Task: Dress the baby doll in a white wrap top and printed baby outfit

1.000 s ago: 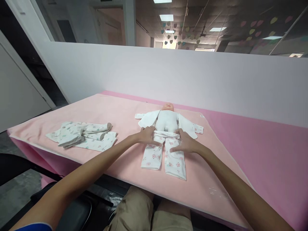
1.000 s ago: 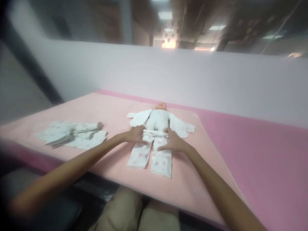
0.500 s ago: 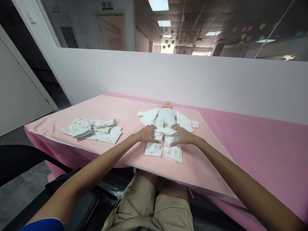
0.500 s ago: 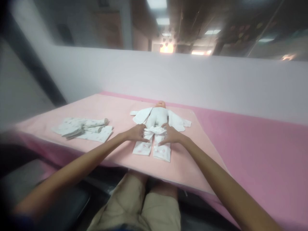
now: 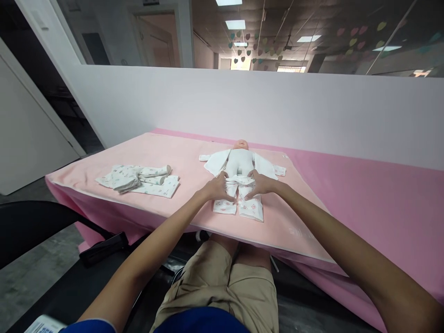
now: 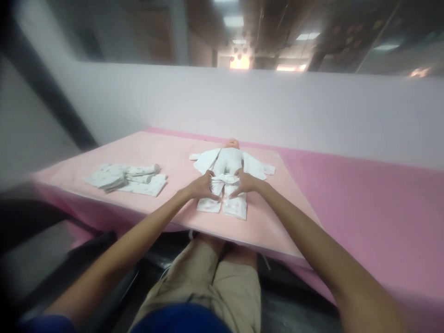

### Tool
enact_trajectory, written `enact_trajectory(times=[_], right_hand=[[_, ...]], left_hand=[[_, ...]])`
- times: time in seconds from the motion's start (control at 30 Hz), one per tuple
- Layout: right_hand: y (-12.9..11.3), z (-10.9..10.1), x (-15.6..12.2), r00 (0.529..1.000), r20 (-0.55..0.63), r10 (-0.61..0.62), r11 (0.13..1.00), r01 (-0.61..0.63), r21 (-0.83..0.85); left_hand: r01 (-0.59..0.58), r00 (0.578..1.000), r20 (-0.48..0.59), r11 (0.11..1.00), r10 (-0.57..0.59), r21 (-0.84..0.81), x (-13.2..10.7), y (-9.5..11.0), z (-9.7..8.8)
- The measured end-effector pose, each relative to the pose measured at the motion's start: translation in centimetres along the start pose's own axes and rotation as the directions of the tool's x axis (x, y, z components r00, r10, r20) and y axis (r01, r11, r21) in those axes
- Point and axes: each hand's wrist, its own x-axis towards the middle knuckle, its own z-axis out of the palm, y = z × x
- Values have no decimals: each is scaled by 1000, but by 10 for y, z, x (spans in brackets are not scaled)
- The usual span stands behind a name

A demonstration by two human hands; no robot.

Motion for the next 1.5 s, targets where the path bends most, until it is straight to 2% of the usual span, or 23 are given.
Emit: enact_trajectory(times=[0.2,0.33,0.43,0.57,0.73,0.83,0.93,1.07,1.17,1.27,1.4,1.5], right_hand=[[-4,2,-13,1000,6,0,999,1,-54],[0,8,-25,998,-2,-60,994,59,-93],[1,14,-29,997,-31,-72,993,69,-101],[-6,26,-35,995,-52,-85,987,77,-140],[-18,45,-51,973,-142,-181,959,142,-247],[-17,60,-61,925,-241,-292,939,229,-257],[-12,79,-70,839,-395,-374,915,265,-304],[-12,99,-81,729,-561,-392,899,174,-403],[-18,105,-89,698,-604,-385,898,133,-418],[-27,107,-99,711,-590,-383,905,160,-395],[-41,103,-122,802,-494,-337,935,226,-273],[-57,87,-147,858,-419,-297,955,268,-128]], left_hand=[[7,1000,12,1000,-7,-3,-1,2,2],[-100,994,48,994,102,-34,-5,-6,1],[-147,988,54,989,147,7,-10,-14,1],[-198,980,-6,975,200,97,-20,-20,7],[-273,947,-130,950,293,152,-38,-22,18],[-308,913,-204,924,355,227,-50,-20,27],[-284,881,-269,890,389,356,-58,-19,35],[-239,857,-312,853,410,465,-66,-16,36],[-237,862,-301,849,408,472,-75,-10,30],[-265,889,-246,871,387,413,-91,2,22],[-274,935,-153,925,321,264,-115,20,10],[-297,951,-48,946,305,129,-133,34,-13]])
